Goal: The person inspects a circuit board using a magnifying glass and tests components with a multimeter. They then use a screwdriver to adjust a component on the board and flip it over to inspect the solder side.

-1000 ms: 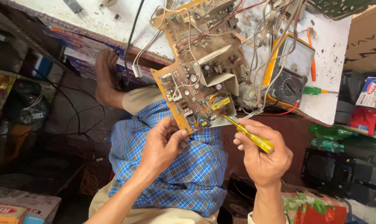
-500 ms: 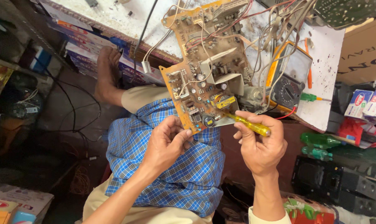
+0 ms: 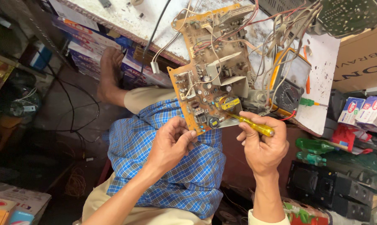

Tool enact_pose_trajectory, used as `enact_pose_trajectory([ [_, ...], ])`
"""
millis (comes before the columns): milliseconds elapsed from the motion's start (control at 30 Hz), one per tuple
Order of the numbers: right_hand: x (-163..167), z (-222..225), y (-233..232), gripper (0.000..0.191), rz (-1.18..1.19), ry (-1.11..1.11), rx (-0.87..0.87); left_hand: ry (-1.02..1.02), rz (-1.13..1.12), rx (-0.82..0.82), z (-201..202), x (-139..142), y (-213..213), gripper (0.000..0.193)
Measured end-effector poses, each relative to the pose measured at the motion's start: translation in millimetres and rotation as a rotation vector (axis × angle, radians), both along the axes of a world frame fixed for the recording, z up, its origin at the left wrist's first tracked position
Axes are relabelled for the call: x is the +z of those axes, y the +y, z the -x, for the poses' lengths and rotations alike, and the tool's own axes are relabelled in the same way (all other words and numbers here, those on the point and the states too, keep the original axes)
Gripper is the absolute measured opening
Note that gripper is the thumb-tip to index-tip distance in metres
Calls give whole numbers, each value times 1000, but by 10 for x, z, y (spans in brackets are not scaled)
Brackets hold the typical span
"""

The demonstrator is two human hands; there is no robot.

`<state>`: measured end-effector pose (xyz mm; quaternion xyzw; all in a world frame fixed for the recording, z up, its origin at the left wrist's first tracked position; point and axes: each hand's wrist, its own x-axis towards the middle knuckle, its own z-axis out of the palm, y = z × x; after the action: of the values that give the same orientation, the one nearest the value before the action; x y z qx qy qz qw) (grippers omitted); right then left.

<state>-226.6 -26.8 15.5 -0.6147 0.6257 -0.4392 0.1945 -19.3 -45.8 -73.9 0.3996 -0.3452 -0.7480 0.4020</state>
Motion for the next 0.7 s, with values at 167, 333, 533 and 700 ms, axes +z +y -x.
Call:
enact_pose_trajectory([
  [167,-9,4,-3,26,-3,49,10,4,8,-9,2,8,-12,10],
  [333,-9,14,3,27,-6,-9,3,10,-3,-10,-2,13,-14,11],
  [533,-39,26,-8,27,-7,-20,7,2,-6,-8,-6,14,-16,11],
  [700,-77,49,2,27,-19,-60,-7,6,-3,-4,-9,4,-13,11],
])
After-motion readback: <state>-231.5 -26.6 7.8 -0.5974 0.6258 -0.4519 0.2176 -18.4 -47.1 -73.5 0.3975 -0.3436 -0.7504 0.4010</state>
